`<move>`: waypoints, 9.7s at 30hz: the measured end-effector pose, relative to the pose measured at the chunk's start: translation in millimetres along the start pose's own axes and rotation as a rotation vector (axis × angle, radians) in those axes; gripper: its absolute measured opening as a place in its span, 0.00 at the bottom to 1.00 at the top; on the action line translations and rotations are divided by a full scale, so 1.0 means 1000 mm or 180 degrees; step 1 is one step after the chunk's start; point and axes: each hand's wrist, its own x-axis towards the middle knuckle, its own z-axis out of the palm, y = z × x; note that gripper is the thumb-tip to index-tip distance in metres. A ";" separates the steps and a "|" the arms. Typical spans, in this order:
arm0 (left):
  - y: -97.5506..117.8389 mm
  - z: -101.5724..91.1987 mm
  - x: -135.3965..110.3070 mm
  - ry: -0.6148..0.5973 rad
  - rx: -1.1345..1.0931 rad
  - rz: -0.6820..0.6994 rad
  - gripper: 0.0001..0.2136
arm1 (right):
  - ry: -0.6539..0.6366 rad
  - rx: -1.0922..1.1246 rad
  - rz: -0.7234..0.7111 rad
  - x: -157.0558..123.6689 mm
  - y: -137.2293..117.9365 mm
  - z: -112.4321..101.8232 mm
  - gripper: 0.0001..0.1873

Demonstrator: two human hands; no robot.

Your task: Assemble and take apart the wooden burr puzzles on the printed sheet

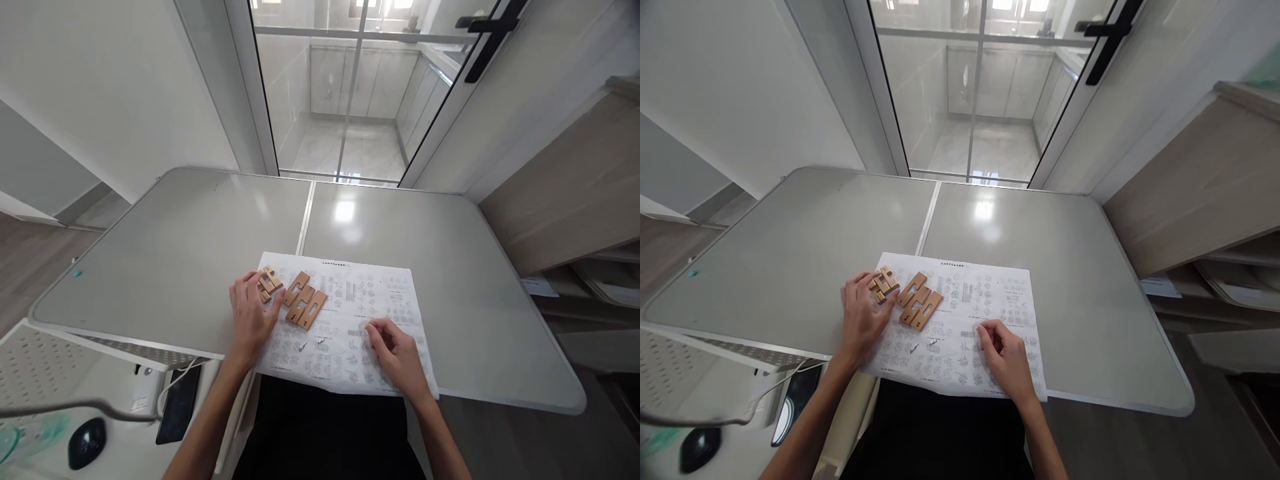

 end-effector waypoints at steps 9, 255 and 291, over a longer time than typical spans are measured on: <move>-0.028 0.007 0.034 -0.0493 0.0226 0.0045 0.28 | 0.0052 -0.0010 -0.0059 0.001 0.000 0.000 0.21; 0.072 0.021 -0.066 -0.1574 -0.2752 0.0575 0.31 | -0.0961 0.1391 0.0981 -0.015 -0.051 -0.004 0.32; 0.072 0.020 -0.065 -0.1503 -0.2813 0.0466 0.33 | -0.0329 0.0174 -0.0010 -0.018 -0.045 0.016 0.21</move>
